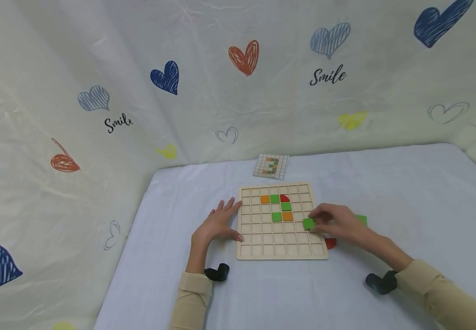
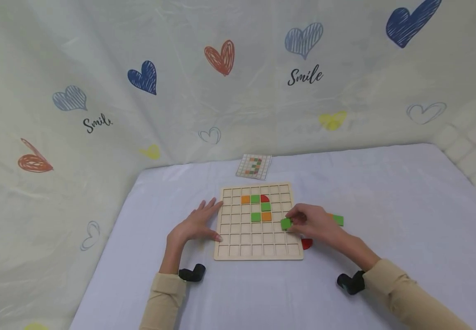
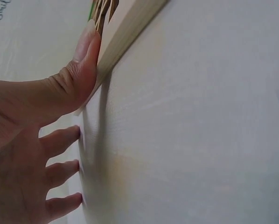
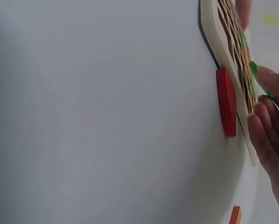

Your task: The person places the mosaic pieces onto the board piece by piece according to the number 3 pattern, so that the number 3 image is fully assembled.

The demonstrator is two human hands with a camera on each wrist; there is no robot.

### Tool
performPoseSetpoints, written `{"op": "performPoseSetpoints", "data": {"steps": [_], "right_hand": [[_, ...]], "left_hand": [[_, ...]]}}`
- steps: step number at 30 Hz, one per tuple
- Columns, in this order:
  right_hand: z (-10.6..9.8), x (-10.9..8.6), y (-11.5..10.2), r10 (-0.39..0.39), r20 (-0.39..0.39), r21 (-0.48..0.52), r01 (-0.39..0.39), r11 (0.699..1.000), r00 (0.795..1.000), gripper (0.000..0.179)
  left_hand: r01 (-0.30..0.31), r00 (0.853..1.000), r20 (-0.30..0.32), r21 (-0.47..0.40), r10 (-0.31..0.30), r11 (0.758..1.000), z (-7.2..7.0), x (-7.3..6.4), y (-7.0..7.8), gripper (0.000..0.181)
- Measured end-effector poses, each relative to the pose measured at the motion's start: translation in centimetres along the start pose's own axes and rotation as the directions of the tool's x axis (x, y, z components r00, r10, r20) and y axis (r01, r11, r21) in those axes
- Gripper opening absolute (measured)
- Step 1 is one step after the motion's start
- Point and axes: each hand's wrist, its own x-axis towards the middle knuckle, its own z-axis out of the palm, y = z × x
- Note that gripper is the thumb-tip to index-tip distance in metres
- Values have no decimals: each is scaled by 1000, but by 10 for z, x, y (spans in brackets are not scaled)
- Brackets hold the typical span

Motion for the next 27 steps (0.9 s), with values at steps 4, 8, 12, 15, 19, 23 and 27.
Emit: {"op": "performPoseSetpoints", "data": {"steps": [4,8,12,15,19,23,27], "right_hand": [[6,6,-6,24,31,-4,-24,1000,999,29],[11,11,-10,16,48,-12,-15,1000,999,29],[17,17,-11,-19,66,4,19,1000,998,30],[21,21,-12,-46,74,13,45,999,996,30],[29,26,-13,-33,76,-6,34,999,997,30],[33,29,-15,-38,70,-34,40,999,997,29],[34,31,-17,-67,63,-57,71,996,996,28]], "left_hand": [[0,1000,-2,-10,0,1000,0,0,0,111],[-7,1000,-1,-23,7,1000,0,-1,1,111],[-7,1000,-1,-22,7,1000,0,-2,1,111],[-4,1000,0,-18,4,1000,0,-2,1,111],[0,1000,4,-14,0,1000,-1,-1,1,110],[4,1000,10,-5,-4,1000,-1,-1,1,110],[11,1000,14,8,-11,1000,0,2,-1,110]]}}
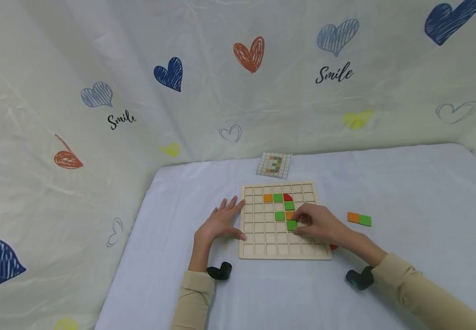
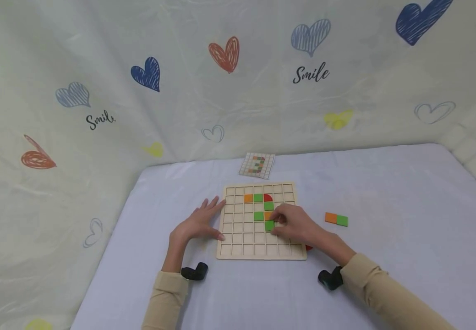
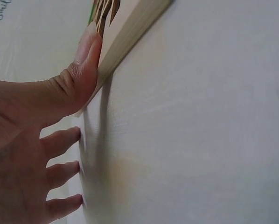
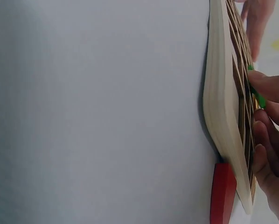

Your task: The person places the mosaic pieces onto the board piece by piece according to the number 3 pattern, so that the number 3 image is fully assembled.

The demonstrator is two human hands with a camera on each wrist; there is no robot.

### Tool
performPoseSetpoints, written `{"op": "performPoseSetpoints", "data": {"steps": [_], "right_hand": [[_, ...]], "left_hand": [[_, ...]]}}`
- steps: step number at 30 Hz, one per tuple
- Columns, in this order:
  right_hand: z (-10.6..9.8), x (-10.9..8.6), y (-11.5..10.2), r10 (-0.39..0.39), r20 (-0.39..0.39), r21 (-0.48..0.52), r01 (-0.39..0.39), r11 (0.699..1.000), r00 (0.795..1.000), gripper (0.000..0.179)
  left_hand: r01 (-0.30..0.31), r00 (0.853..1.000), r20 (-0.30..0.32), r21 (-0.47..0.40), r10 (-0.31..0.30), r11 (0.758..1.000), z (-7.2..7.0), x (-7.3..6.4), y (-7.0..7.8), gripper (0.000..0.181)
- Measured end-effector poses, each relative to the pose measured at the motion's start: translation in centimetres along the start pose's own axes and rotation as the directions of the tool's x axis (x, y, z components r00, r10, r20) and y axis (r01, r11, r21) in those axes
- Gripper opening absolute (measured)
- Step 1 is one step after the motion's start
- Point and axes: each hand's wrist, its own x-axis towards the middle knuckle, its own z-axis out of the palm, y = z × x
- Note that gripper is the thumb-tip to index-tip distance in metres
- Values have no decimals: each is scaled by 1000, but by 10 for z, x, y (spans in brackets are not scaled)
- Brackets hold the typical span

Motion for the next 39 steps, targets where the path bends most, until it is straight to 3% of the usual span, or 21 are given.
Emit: {"op": "performPoseSetpoints", "data": {"steps": [7,16,26,39], "right_hand": [[-1,1,0,-43,4,-22,43,999,999,28],[-4,-1,3,-43,18,-5,43,999,999,25],[-3,-4,5,-111,-12,-7,111,994,994,17],[-16,-19,8,-109,-62,-44,106,993,992,19]], "left_hand": [[7,1000,10,33,-7,999,2,3,-1,112],[-2,1000,-4,-8,2,1000,-1,-1,1,111],[-6,1000,-6,-5,6,1000,-1,-2,3,110],[-23,1000,-18,-23,23,999,0,-4,1,110]]}}
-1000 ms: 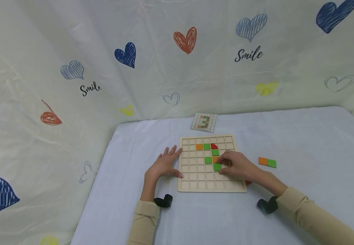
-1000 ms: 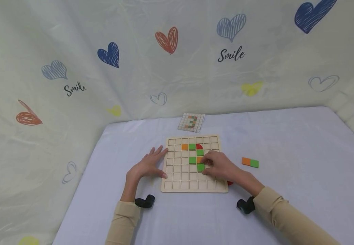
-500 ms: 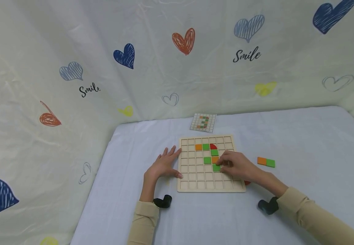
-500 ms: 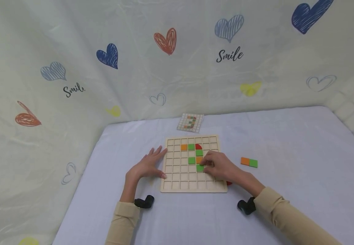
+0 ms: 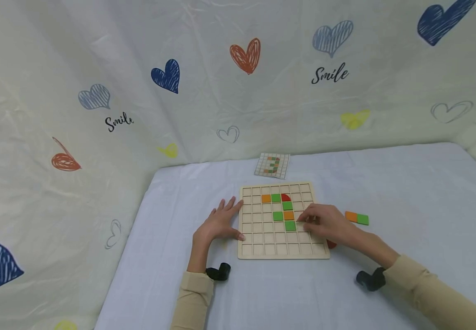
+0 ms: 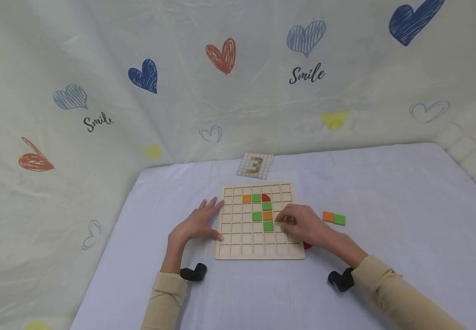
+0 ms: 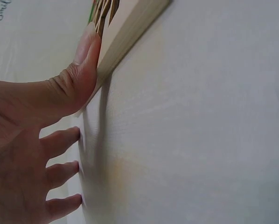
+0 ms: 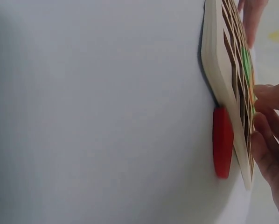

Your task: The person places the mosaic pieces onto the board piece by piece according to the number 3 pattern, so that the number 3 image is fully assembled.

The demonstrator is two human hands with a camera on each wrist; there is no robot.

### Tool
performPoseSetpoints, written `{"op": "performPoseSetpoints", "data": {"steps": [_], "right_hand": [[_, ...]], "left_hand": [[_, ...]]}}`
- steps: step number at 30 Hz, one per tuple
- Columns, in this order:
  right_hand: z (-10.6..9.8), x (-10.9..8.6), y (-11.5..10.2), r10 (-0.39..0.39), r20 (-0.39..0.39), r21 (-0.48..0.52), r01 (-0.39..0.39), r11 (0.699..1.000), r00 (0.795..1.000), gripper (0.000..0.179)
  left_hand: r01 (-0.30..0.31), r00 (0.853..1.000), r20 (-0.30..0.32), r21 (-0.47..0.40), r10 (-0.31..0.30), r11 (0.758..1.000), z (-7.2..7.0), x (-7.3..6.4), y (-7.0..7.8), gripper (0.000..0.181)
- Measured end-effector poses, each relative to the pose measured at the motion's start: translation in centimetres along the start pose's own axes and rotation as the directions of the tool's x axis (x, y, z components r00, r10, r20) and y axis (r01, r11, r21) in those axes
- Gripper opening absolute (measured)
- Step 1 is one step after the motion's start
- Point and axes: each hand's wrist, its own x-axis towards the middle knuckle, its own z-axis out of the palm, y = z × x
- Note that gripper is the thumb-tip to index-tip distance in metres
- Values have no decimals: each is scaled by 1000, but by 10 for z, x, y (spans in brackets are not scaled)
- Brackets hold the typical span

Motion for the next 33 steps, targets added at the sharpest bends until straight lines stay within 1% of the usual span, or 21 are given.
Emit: {"op": "performPoseSetpoints", "data": {"steps": [4,8,12,16,19,21,26,29,33], "right_hand": [[-4,-9,5,2,-14,-19,-2,1000,1000,19],[-10,-19,9,22,-14,-28,-22,999,1000,20],[-16,-29,12,45,-18,-14,-45,999,999,19],[-21,-37,14,62,-23,-34,-63,997,998,19],[-24,-42,17,34,-28,-70,-35,997,999,20],[-26,-46,20,0,-33,-82,-3,997,999,21],[-31,-54,26,-57,-27,-65,55,996,998,24],[-33,-57,29,-82,-3,-56,82,995,997,26],[-32,-56,32,-94,39,-63,96,993,995,26]], "left_hand": [[6,1000,2,4,-6,1000,0,1,-1,110],[13,1000,2,12,-14,1000,0,1,-1,109],[21,1000,1,16,-21,1000,-1,0,-1,109],[25,1000,1,19,-25,1000,-1,0,-1,109],[24,1000,-3,24,-24,999,-1,1,-2,110],[22,1000,-4,26,-22,999,-1,1,-2,110],[12,1000,-3,19,-12,1000,1,2,-2,110],[11,1000,-1,18,-11,1000,2,3,-3,110],[9,1000,1,19,-9,1000,2,3,-3,110]]}}
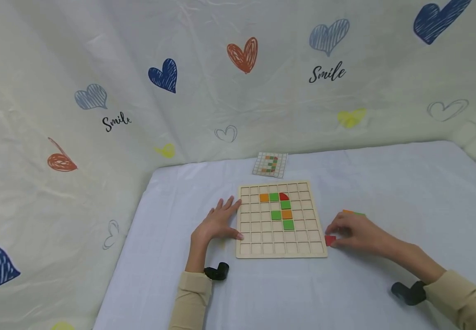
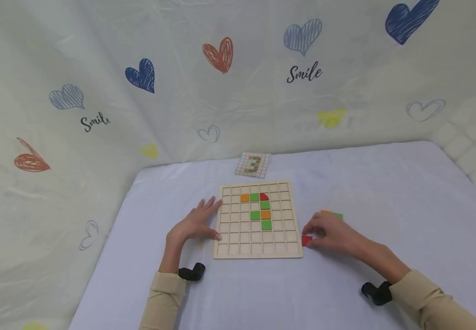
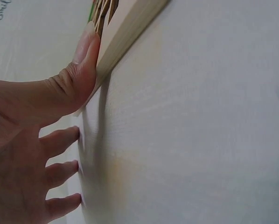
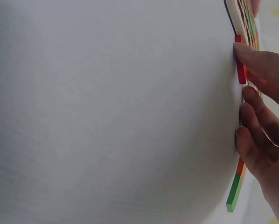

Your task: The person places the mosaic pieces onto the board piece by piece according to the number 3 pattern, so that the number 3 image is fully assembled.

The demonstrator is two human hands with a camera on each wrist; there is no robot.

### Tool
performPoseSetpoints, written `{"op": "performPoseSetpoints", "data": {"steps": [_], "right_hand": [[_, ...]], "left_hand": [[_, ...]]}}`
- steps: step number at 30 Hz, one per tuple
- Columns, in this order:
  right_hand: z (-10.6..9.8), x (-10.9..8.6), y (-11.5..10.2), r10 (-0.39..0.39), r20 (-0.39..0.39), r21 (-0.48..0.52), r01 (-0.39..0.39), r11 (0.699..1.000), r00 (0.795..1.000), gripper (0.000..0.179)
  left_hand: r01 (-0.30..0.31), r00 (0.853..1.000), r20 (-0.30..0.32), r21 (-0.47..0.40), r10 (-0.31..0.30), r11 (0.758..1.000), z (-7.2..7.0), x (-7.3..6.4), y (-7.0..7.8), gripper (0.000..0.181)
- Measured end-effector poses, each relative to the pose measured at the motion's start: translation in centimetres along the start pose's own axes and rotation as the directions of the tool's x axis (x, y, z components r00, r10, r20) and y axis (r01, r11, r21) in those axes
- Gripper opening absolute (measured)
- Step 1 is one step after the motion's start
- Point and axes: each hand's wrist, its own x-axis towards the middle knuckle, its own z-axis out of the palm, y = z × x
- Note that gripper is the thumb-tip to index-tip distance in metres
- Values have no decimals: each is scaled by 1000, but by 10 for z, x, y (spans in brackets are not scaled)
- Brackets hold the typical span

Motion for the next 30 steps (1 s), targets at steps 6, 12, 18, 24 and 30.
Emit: {"op": "performPoseSetpoints", "data": {"steps": [6,12,18,24,30], "right_hand": [[2,-2,0,-17,-41,1,18,1000,999,29],[1,-2,-2,52,8,64,-53,997,999,27],[1,0,-3,111,57,37,-113,993,992,24],[1,-1,-3,104,40,62,-107,992,994,26],[0,0,-4,111,63,49,-114,992,992,24]], "left_hand": [[-6,1000,3,-8,7,1000,-1,-2,3,110],[-2,1000,3,-4,2,1000,-1,-2,4,110],[-3,1000,6,-7,3,1000,-1,-2,3,110],[0,1000,7,-10,0,1000,-3,-3,4,110],[1,1000,6,-14,-1,1000,-2,-3,4,110]]}}
